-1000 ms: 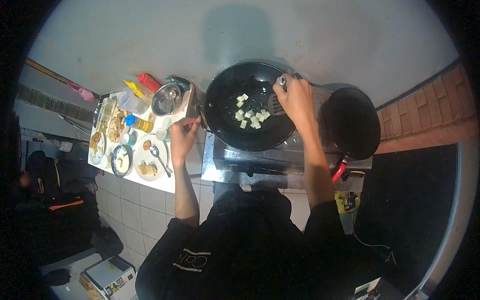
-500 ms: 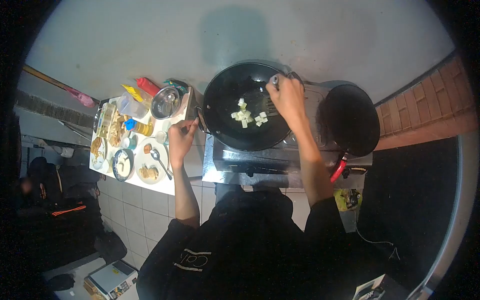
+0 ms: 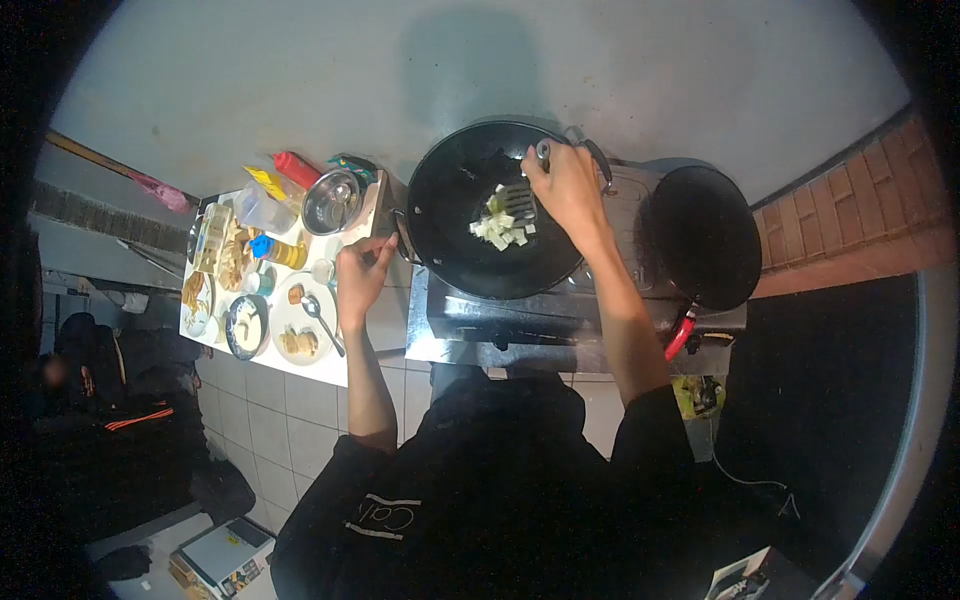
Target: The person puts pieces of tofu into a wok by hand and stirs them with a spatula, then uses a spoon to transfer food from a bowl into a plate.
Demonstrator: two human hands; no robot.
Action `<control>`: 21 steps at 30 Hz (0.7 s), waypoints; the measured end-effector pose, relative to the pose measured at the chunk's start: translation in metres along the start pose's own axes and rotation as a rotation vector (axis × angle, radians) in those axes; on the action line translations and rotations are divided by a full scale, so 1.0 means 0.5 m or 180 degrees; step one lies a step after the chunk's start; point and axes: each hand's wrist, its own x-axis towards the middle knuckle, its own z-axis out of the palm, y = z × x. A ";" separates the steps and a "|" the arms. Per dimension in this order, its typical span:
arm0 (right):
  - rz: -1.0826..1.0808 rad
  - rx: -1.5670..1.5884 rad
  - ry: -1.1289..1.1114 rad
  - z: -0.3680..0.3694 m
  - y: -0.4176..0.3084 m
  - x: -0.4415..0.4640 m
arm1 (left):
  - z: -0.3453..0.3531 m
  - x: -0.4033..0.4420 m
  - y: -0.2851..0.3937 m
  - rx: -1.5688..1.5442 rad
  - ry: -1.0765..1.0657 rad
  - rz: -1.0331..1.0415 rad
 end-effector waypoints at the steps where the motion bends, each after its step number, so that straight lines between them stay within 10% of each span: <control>1: 0.0015 0.0103 -0.0064 -0.010 -0.008 0.006 | 0.000 0.001 -0.003 0.0024 -0.0009 -0.0005; 21: -0.0064 -0.0295 0.0186 -0.028 0.030 0.003 | 0.002 0.000 -0.001 -0.0041 0.0018 0.0009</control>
